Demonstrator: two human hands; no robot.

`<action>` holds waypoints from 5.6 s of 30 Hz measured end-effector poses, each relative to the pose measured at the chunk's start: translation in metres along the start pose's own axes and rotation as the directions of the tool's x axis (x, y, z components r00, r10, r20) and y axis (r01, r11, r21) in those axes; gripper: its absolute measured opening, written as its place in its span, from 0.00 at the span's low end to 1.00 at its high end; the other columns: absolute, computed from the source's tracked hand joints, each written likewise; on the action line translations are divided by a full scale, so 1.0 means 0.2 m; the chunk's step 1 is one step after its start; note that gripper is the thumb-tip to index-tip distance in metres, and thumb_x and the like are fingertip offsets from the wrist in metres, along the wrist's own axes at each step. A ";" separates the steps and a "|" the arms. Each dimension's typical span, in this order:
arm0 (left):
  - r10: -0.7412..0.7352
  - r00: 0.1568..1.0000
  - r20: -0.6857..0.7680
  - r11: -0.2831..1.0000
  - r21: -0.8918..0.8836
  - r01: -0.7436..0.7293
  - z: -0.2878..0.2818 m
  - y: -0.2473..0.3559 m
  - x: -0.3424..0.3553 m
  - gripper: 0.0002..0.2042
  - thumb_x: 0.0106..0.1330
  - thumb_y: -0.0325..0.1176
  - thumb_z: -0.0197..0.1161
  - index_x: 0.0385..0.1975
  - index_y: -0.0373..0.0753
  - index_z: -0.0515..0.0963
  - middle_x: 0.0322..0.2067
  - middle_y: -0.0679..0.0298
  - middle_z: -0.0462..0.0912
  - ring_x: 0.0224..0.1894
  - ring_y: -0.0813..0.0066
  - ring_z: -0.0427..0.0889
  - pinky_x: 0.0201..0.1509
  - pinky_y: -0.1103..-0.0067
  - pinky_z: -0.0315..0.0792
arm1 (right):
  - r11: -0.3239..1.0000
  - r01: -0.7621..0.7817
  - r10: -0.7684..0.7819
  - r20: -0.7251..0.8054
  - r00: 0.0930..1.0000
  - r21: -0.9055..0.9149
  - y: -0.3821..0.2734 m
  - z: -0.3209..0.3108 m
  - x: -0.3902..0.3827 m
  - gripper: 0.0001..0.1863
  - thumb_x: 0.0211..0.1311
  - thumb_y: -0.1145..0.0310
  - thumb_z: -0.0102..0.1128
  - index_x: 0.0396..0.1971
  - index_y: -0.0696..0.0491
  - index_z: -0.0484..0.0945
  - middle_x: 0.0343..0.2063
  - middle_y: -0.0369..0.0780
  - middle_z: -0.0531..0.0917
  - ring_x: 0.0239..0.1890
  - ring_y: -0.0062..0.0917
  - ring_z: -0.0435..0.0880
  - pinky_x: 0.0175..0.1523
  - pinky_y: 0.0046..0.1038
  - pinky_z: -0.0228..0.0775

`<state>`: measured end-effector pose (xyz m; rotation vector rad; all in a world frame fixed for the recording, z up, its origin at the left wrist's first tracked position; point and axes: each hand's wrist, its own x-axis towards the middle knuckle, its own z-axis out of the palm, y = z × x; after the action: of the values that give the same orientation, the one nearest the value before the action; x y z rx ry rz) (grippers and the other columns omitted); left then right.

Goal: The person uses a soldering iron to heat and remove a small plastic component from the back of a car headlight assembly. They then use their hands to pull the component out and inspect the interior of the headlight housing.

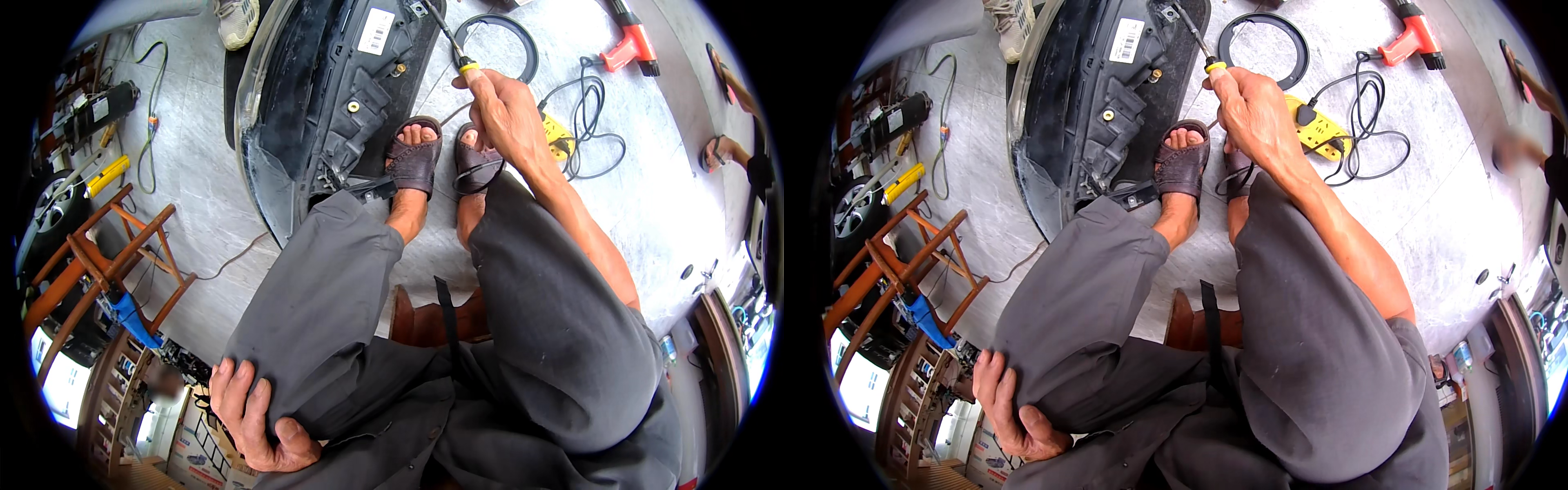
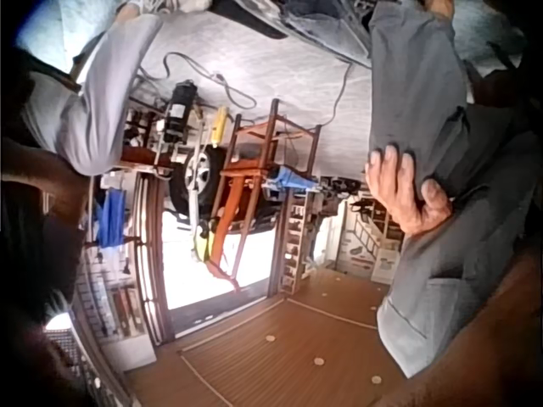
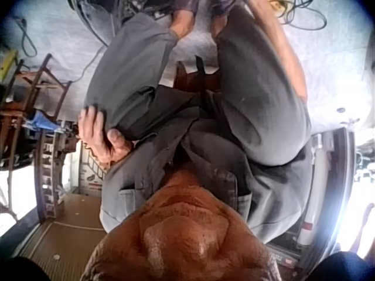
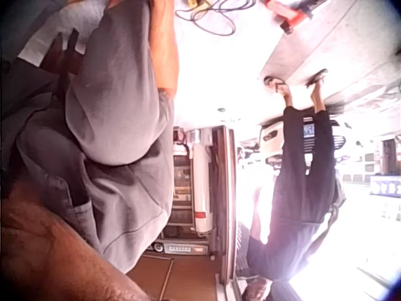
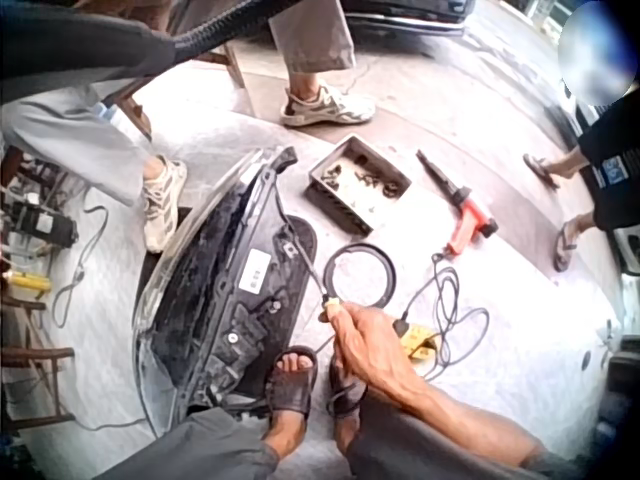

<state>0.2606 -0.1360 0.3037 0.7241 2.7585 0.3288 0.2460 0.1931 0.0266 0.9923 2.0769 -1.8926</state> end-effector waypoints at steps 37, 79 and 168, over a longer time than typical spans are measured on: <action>0.256 0.921 -0.294 0.899 0.423 -0.115 1.37 -0.47 0.34 0.36 0.71 0.57 0.51 0.75 0.46 0.56 0.75 0.47 0.53 0.77 0.45 0.51 0.75 0.46 0.49 | 0.955 -0.174 -0.044 -0.693 0.719 -0.242 1.65 -0.94 -0.84 0.21 0.68 0.52 0.59 0.38 0.59 0.81 0.26 0.48 0.85 0.32 0.39 0.85 0.40 0.40 0.73; 0.278 0.869 -0.410 0.960 0.141 -0.241 0.72 -0.78 0.98 0.28 0.63 0.46 0.72 0.58 0.35 0.76 0.59 0.46 0.78 0.63 0.45 0.76 0.65 0.62 0.72 | 0.974 -0.212 0.121 -0.615 0.779 -0.077 1.01 -0.90 -0.39 0.18 0.70 0.57 0.60 0.39 0.60 0.83 0.26 0.36 0.82 0.27 0.17 0.80 0.35 0.23 0.73; -0.446 0.889 0.099 0.562 -0.742 0.365 0.99 -1.15 0.99 0.15 0.73 0.40 0.56 0.47 0.38 0.84 0.37 0.69 0.79 0.42 0.81 0.74 0.52 0.81 0.66 | 0.805 0.383 -0.503 -0.181 0.845 -0.453 -0.02 0.21 1.19 0.34 0.67 0.43 0.53 0.54 0.61 0.80 0.47 0.56 0.85 0.51 0.45 0.84 0.61 0.37 0.71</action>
<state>0.0539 -0.2023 0.0138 -0.1649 2.3991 1.3130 0.0480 0.2404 -0.1038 0.7590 2.9442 -1.4277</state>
